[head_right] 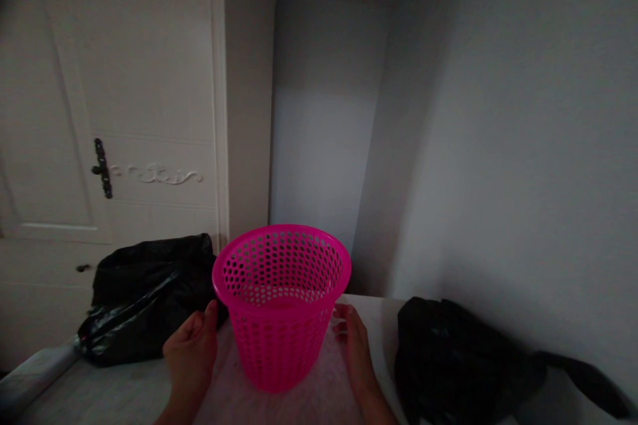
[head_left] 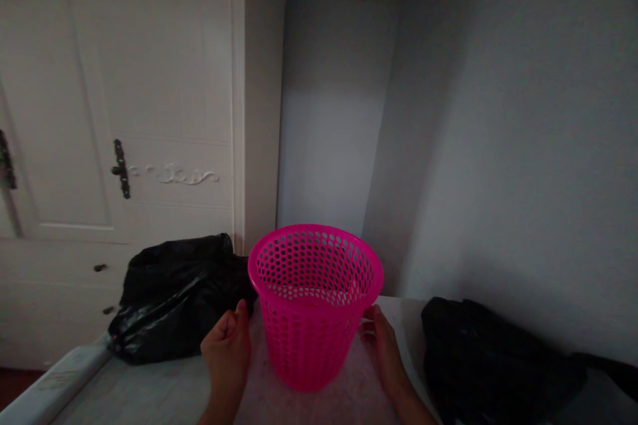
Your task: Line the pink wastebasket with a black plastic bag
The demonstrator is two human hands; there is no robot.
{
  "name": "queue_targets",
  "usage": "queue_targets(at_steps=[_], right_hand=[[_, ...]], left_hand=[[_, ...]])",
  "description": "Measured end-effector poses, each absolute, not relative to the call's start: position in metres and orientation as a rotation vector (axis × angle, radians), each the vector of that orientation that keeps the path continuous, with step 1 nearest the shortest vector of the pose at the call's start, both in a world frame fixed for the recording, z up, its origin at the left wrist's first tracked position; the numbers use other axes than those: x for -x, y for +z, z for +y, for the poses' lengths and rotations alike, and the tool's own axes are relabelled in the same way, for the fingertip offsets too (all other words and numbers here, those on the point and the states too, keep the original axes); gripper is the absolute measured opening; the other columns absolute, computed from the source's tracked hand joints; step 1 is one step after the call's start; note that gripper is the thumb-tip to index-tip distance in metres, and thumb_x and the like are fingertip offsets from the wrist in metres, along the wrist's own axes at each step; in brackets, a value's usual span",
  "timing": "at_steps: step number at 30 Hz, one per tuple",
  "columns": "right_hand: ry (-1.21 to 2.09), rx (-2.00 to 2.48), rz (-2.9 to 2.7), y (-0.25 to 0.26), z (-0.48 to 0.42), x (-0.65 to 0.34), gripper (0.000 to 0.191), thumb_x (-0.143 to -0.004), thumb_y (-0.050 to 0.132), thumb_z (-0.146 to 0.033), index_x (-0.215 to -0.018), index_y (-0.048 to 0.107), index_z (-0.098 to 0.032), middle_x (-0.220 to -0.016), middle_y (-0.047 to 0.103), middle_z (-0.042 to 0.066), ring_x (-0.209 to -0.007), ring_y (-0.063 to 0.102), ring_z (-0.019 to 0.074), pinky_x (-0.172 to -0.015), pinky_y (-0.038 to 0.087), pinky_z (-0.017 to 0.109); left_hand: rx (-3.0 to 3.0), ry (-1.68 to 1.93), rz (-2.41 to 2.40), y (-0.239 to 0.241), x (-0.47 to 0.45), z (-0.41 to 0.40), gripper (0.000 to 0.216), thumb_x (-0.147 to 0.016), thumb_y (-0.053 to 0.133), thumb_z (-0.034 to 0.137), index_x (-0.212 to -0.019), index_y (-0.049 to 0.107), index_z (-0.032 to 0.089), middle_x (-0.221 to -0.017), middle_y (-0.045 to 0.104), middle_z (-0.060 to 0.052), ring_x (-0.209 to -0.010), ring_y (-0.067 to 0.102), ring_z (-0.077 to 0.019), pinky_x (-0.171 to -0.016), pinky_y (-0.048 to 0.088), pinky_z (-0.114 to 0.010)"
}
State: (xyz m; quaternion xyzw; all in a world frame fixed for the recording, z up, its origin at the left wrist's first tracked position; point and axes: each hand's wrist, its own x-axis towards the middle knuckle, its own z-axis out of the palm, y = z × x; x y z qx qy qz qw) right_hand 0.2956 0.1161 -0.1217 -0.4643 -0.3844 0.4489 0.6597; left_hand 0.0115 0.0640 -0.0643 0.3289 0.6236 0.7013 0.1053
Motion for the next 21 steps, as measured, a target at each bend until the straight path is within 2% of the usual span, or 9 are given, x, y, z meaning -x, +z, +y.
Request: queue_targets(at_steps=[3, 5, 7, 9, 11, 14, 15, 17, 21], right_hand=[[1.012, 1.05, -0.88, -0.121, 0.115, -0.296, 0.073, -0.072, 0.067, -0.089, -0.093, 0.08, -0.02, -0.096, 0.079, 0.01, -0.07, 0.065, 0.0222, -0.064, 0.051, 0.035], [1.007, 1.052, -0.886, -0.121, 0.114, -0.296, 0.073, -0.073, 0.066, -0.089, -0.094, 0.081, -0.02, -0.097, 0.079, 0.011, -0.072, 0.065, 0.0228, -0.067, 0.052, 0.037], [0.996, 1.066, -0.896, -0.121, 0.114, -0.296, 0.073, -0.074, 0.063, -0.089, -0.093, 0.081, -0.021, -0.097, 0.079, 0.011, -0.073, 0.066, 0.0238, -0.068, 0.052, 0.038], [0.984, 1.074, -0.922, -0.121, 0.114, -0.296, 0.072, -0.076, 0.061, -0.089, -0.092, 0.081, -0.021, -0.096, 0.079, 0.01, -0.074, 0.066, 0.0247, -0.07, 0.053, 0.039], [0.976, 1.069, -0.946, -0.122, 0.115, -0.296, 0.071, -0.078, 0.059, -0.088, -0.092, 0.081, -0.022, -0.097, 0.079, 0.01, -0.075, 0.066, 0.0248, -0.069, 0.052, 0.039], [0.967, 1.058, -0.953, -0.123, 0.116, -0.295, 0.071, -0.078, 0.06, -0.088, -0.095, 0.081, -0.022, -0.097, 0.079, 0.01, -0.073, 0.064, 0.0236, -0.066, 0.05, 0.038], [0.967, 1.058, -0.948, -0.123, 0.117, -0.295, 0.072, -0.076, 0.061, -0.089, -0.095, 0.082, -0.022, -0.097, 0.079, 0.01, -0.072, 0.064, 0.0234, -0.065, 0.05, 0.037], [0.969, 1.057, -0.935, -0.123, 0.116, -0.295, 0.075, -0.074, 0.063, -0.09, -0.096, 0.081, -0.021, -0.096, 0.078, 0.01, -0.072, 0.063, 0.0232, -0.065, 0.05, 0.037], [0.983, 1.054, -0.916, -0.122, 0.113, -0.296, 0.077, -0.071, 0.065, -0.091, -0.097, 0.081, -0.02, -0.095, 0.078, 0.01, -0.071, 0.063, 0.0223, -0.065, 0.051, 0.036]], left_hand=[[-1.054, 2.056, 1.931, -0.059, 0.005, 0.063, 0.049, -0.088, 0.058, 0.054, -0.062, 0.025, 0.028, -0.059, 0.025, 0.006, -0.054, 0.03, -0.014, -0.053, 0.028, -0.029], [-1.211, 1.997, 1.98, -0.057, 0.024, 0.063, 0.038, -0.084, 0.059, 0.052, -0.063, 0.039, 0.028, -0.06, 0.041, 0.003, -0.057, 0.043, -0.0176, -0.056, 0.038, -0.031], [-1.47, 1.879, 2.028, -0.057, 0.046, 0.062, 0.024, -0.08, 0.06, 0.05, -0.075, 0.057, 0.027, -0.076, 0.062, -0.004, -0.073, 0.06, -0.0253, -0.071, 0.051, -0.038], [-1.729, 1.706, 2.196, -0.058, 0.066, 0.058, 0.029, -0.082, 0.057, 0.048, -0.095, 0.067, 0.025, -0.099, 0.07, -0.012, -0.098, 0.066, -0.0346, -0.095, 0.052, -0.049], [-1.874, 1.557, 2.421, -0.06, 0.081, 0.051, 0.047, -0.089, 0.05, 0.05, -0.123, 0.066, 0.021, -0.127, 0.066, -0.02, -0.124, 0.06, -0.0414, -0.111, 0.043, -0.058], [-1.978, 1.413, 2.595, -0.062, 0.093, 0.039, 0.078, -0.094, 0.049, 0.055, -0.16, 0.037, 0.016, -0.164, 0.038, -0.025, -0.149, 0.041, -0.0449, -0.12, 0.034, -0.06], [-2.031, 1.344, 2.597, -0.064, 0.096, 0.035, 0.086, -0.093, 0.052, 0.056, -0.165, 0.028, 0.016, -0.17, 0.031, -0.024, -0.152, 0.038, -0.0453, -0.12, 0.034, -0.06], [-2.15, 1.131, 2.585, -0.068, 0.102, 0.03, 0.094, -0.09, 0.058, 0.056, -0.169, 0.022, 0.019, -0.174, 0.028, -0.022, -0.151, 0.039, -0.0467, -0.118, 0.036, -0.061], [-2.232, 0.746, 2.578, -0.087, 0.116, 0.027, 0.083, -0.09, 0.057, 0.049, -0.166, 0.038, 0.023, -0.17, 0.041, -0.017, -0.145, 0.048, -0.0449, -0.114, 0.039, -0.06]])
